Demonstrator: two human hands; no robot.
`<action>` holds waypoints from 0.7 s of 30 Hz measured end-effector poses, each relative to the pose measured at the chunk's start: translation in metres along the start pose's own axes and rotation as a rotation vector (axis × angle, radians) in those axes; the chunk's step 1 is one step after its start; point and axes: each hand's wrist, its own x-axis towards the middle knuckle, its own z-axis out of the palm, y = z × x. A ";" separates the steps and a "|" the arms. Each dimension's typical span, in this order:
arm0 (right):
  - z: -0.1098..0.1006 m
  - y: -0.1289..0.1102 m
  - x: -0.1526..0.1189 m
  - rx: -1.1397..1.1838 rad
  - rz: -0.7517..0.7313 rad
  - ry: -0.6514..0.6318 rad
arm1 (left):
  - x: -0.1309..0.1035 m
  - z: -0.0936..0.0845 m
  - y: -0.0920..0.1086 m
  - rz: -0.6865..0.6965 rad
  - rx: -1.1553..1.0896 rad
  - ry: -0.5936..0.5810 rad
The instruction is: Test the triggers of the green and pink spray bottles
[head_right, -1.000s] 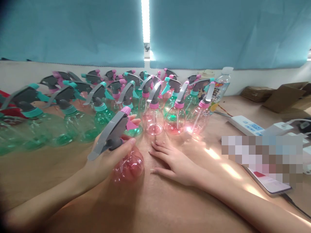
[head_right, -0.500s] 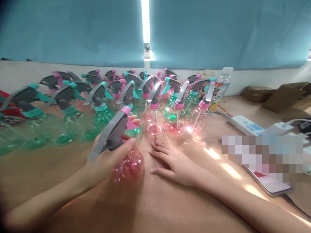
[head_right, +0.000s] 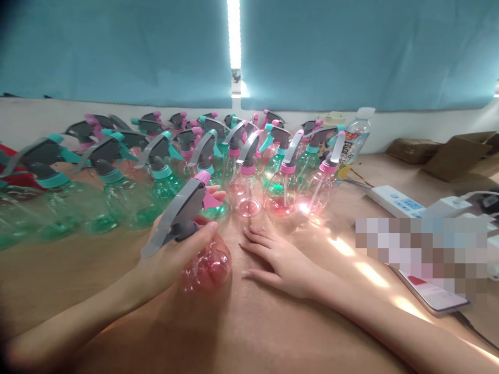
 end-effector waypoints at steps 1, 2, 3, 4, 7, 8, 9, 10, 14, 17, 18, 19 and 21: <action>0.000 0.000 0.000 0.002 0.000 0.002 | 0.000 0.000 0.000 0.006 0.001 0.001; 0.000 0.000 0.000 0.002 0.001 0.003 | 0.000 0.000 0.000 0.011 0.000 0.002; 0.000 0.000 0.000 0.000 0.003 0.002 | 0.000 0.000 0.000 0.012 -0.003 0.003; 0.000 0.000 0.000 -0.005 0.005 -0.001 | 0.000 0.000 0.000 0.011 -0.006 0.002; 0.000 0.000 0.000 -0.022 0.008 -0.016 | 0.001 0.001 0.000 -0.002 -0.010 -0.006; 0.000 0.000 0.000 -0.025 0.008 -0.018 | 0.001 0.000 0.000 -0.002 -0.006 -0.008; -0.001 0.000 0.000 -0.028 0.008 -0.021 | 0.001 0.000 0.000 0.002 0.000 -0.007; -0.001 0.000 0.000 -0.030 0.007 -0.022 | 0.001 0.000 0.001 0.008 0.006 -0.007; -0.001 0.000 0.000 -0.027 0.004 -0.019 | 0.001 -0.001 0.001 0.023 0.017 -0.005; -0.001 0.000 0.000 -0.015 0.006 -0.007 | 0.001 -0.002 0.002 0.002 0.005 -0.010; -0.001 0.001 0.000 -0.014 0.004 -0.006 | 0.001 -0.001 0.003 -0.002 -0.001 -0.010; -0.001 0.001 0.000 -0.015 0.003 -0.005 | 0.001 -0.001 0.003 -0.004 -0.004 -0.016; -0.001 0.001 0.000 -0.023 0.002 -0.009 | 0.002 -0.001 0.003 0.004 -0.007 -0.018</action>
